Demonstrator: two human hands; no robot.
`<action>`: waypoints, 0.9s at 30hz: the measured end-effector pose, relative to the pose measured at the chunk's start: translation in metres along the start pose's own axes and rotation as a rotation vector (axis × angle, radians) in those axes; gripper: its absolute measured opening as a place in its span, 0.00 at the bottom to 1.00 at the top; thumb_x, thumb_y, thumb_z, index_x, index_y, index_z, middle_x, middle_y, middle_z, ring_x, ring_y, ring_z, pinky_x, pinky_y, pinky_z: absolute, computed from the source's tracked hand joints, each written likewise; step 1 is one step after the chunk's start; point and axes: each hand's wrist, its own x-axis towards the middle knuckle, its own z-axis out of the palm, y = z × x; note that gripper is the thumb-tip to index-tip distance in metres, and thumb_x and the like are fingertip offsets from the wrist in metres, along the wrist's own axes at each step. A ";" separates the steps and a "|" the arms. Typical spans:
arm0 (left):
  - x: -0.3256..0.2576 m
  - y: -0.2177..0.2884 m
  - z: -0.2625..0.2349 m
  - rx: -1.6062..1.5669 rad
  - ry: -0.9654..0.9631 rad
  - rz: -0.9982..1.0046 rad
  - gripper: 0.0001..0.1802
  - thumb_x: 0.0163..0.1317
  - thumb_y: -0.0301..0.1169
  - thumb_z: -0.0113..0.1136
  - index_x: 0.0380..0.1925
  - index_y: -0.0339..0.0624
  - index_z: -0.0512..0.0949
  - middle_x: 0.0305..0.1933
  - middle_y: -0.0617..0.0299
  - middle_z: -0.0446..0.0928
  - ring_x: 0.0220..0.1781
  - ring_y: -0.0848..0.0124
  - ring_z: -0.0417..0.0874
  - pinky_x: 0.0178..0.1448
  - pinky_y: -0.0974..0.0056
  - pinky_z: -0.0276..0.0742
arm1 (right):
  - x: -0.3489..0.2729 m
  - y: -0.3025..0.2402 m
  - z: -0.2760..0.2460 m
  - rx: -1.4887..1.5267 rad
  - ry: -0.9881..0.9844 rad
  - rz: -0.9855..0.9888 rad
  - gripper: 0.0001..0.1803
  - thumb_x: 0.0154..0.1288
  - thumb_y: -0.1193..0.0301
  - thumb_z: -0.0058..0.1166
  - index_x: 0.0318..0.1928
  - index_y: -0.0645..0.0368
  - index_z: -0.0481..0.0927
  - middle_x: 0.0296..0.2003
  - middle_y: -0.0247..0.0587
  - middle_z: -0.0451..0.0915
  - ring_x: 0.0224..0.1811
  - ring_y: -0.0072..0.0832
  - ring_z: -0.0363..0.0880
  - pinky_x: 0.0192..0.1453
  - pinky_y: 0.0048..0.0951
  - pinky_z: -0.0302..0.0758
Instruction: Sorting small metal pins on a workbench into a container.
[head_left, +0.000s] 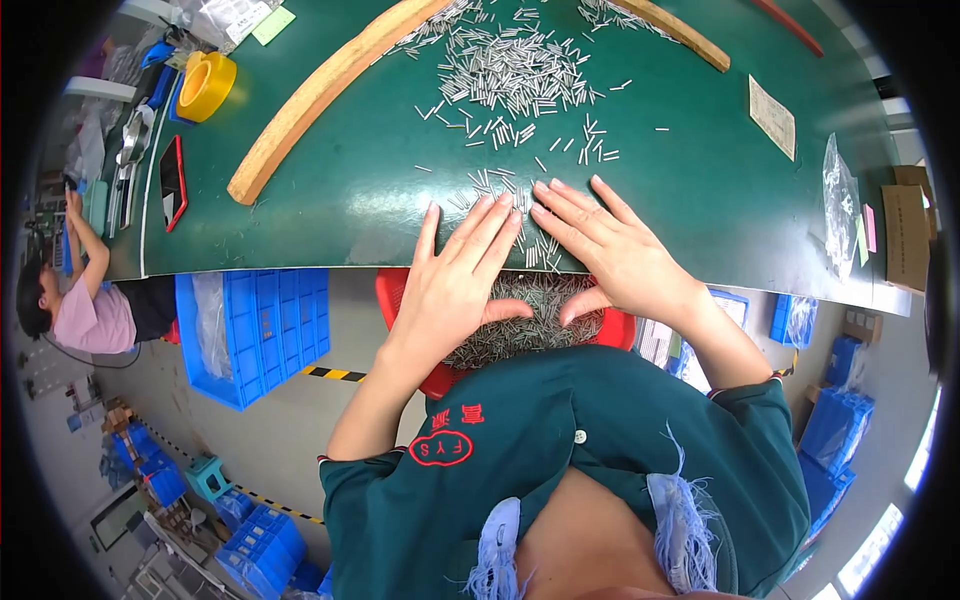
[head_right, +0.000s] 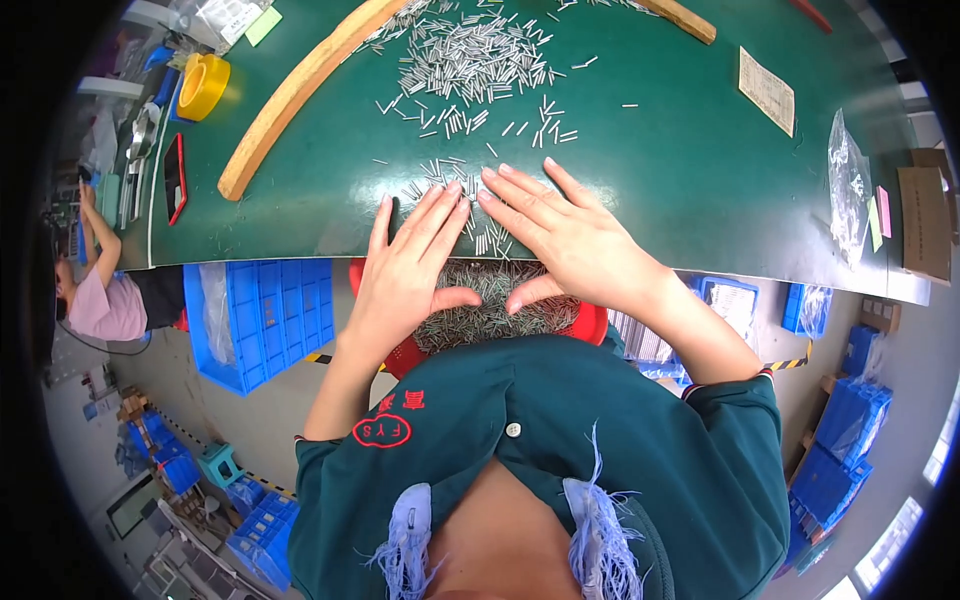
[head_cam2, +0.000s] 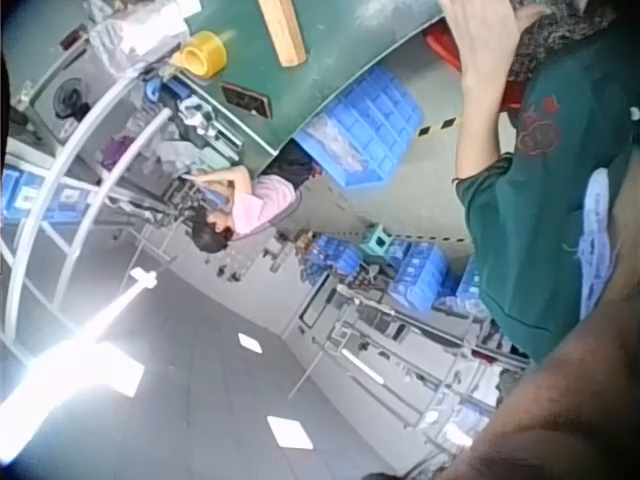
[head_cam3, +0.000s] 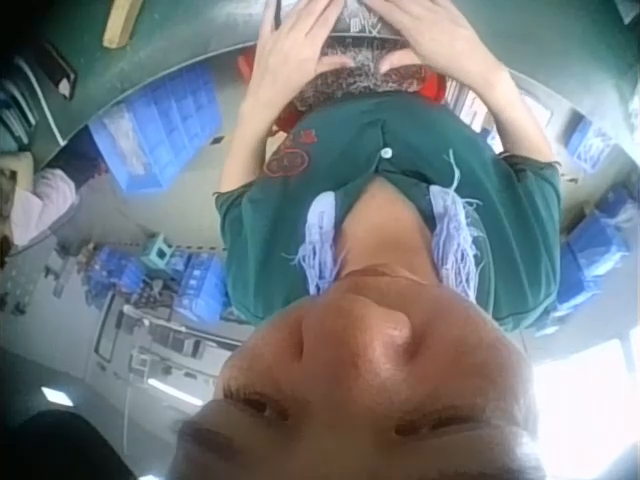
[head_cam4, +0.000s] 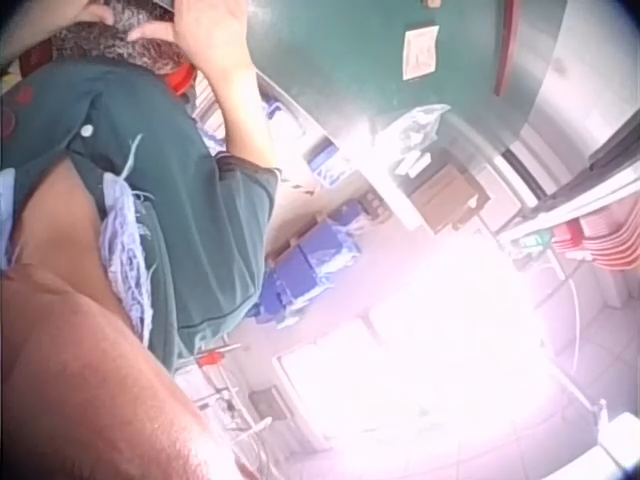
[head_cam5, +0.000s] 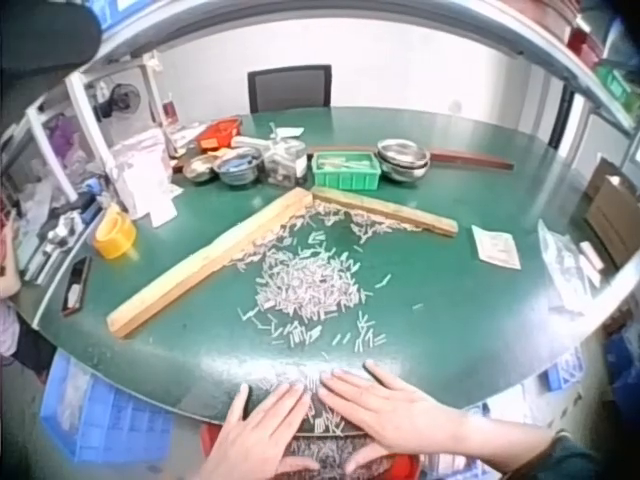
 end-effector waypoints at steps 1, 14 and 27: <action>0.000 -0.001 0.002 -0.013 -0.014 0.012 0.50 0.49 0.62 0.59 0.67 0.39 0.68 0.73 0.57 0.65 0.75 0.60 0.64 0.76 0.37 0.50 | 0.002 0.000 0.001 -0.010 -0.002 0.007 0.60 0.40 0.37 0.59 0.72 0.57 0.61 0.73 0.44 0.60 0.78 0.38 0.54 0.80 0.51 0.47; -0.003 -0.013 -0.008 0.041 -0.055 -0.104 0.57 0.46 0.65 0.60 0.71 0.38 0.61 0.77 0.53 0.58 0.78 0.58 0.59 0.76 0.36 0.49 | 0.004 -0.003 0.001 0.102 -0.076 -0.116 0.60 0.44 0.38 0.60 0.73 0.59 0.58 0.74 0.45 0.59 0.78 0.37 0.54 0.80 0.50 0.47; -0.012 -0.001 -0.009 -0.011 -0.112 0.014 0.55 0.45 0.63 0.62 0.67 0.36 0.67 0.74 0.55 0.64 0.76 0.61 0.62 0.76 0.44 0.55 | -0.003 -0.006 0.011 0.006 -0.049 -0.107 0.59 0.48 0.37 0.55 0.75 0.60 0.55 0.74 0.45 0.57 0.78 0.36 0.53 0.80 0.48 0.47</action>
